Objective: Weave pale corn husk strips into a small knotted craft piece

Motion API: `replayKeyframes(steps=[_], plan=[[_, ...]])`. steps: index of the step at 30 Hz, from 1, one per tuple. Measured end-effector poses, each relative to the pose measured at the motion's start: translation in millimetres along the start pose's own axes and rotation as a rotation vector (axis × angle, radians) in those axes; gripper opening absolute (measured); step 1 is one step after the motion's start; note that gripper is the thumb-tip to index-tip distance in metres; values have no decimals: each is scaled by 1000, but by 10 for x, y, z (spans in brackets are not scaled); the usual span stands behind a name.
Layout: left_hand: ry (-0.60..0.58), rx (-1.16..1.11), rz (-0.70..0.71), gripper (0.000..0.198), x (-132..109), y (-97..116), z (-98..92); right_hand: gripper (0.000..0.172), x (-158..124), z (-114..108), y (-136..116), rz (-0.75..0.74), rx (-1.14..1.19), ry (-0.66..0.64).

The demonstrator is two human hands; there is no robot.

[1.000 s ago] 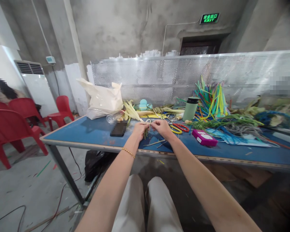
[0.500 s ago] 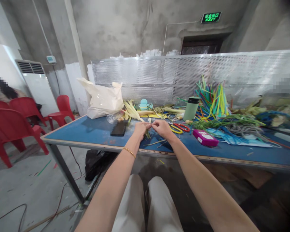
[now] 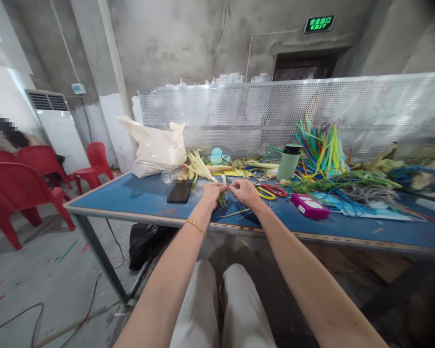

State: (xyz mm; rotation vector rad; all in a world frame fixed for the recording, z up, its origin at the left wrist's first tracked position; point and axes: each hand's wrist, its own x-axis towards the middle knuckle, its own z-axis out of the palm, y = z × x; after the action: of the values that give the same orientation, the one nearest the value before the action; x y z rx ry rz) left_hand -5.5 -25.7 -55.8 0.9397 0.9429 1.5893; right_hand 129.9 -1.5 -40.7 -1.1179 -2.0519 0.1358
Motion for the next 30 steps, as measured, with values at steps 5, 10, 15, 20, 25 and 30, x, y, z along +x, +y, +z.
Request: replayKeyframes(steps=[5,10,15,20,25,30], plan=[[1,7,-11,25,-23,29,12,16,-5,-16,-9,-13,0,-11],[11,-6,-24,23,-12,28,12,18,1,3,5,-32,-12,3],[-37,-12,-56,17,-6,22,3,14,13,19,88,-55,-18,42],[-90,-54,-70,16,-24,26,0,17,13,12,139,-64,80,9],[-32,-63,-30,18,-3,-9,-17,22,16,12,106,-18,205,-57],[-88,-9,7,18,21,-54,-32,16,44,32,122,-26,209,-20]])
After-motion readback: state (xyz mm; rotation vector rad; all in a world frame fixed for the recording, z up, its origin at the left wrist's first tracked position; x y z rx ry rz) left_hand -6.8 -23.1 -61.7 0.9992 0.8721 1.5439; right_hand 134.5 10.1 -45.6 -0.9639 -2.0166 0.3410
